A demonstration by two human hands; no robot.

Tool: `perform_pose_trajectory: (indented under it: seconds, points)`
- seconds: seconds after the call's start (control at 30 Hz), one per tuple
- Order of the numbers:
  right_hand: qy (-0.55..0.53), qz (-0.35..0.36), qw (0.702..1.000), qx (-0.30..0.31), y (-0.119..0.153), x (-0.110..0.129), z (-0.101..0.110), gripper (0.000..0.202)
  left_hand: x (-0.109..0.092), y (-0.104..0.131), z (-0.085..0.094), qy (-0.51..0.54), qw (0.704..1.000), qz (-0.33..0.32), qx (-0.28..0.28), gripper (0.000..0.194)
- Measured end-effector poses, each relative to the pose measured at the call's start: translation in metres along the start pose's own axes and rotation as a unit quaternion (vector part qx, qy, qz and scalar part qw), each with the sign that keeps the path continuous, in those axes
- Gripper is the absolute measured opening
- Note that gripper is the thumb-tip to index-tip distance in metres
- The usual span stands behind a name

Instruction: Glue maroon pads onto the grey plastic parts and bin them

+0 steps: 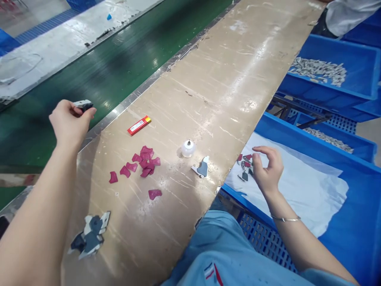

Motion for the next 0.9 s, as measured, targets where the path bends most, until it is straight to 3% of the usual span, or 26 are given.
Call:
perform_pose_trajectory:
  seconds: [0.03,0.07,0.13,0.2,0.3,0.4,0.5,0.57,0.63,0.7,0.8,0.9]
  points:
    - [-0.025,0.044,0.999,0.021,-0.001,0.029,0.0,0.029,0.003,0.014,0.01,0.019,1.0,0.005,-0.008,0.043]
    - [-0.068,0.133,0.985,0.084,0.0,0.065,-0.006,0.026,0.007,0.031,0.019,0.048,0.999,0.007,-0.008,0.047]
    - [-0.101,0.299,0.926,0.21,0.01,0.126,-0.016,0.026,0.013,0.07,0.032,0.13,0.99,0.008,0.049,0.052]
    - [-0.108,0.362,0.893,0.246,0.01,0.152,-0.019,0.026,0.017,0.115,0.043,0.192,0.973,-0.009,0.131,0.055]
    - [-0.095,0.273,0.936,0.199,-0.03,0.132,-0.026,0.018,0.028,0.182,0.063,0.153,0.974,-0.045,0.16,0.039]
    - [-0.069,0.182,0.97,0.15,-0.098,0.104,-0.046,0.024,0.036,0.239,0.071,0.132,0.976,-0.073,0.158,0.029]
    - [-0.087,0.188,0.962,0.176,-0.161,0.121,-0.084,0.026,0.032,0.281,0.071,0.148,0.97,-0.112,0.154,0.025]
    - [-0.109,0.202,0.952,0.203,-0.184,0.146,-0.102,0.029,0.03,0.304,0.07,0.148,0.97,-0.114,0.153,0.026]
    - [-0.136,0.205,0.946,0.213,-0.187,0.163,-0.104,0.034,0.032,0.325,0.066,0.152,0.972,-0.085,0.155,0.028]
    - [-0.163,0.198,0.943,0.214,-0.172,0.168,-0.091,0.036,0.037,0.346,0.059,0.156,0.974,-0.042,0.16,0.031]
    - [-0.223,0.168,0.936,0.216,-0.133,0.153,-0.061,0.038,0.04,0.368,0.041,0.121,0.978,-0.015,0.167,0.028]
    - [-0.279,0.117,0.93,0.207,-0.105,0.133,-0.045,0.039,0.039,0.372,0.019,0.061,0.982,-0.051,0.173,0.028]
Point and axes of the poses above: each hand's wrist, its own y-axis away from the middle knuckle, its own z-axis out of the back of the hand, x = y × z, the point moved 6 cm from there along -y, towards the middle knuckle, and after that the axes turned 3 degrees about x, right-handed, at the moved point
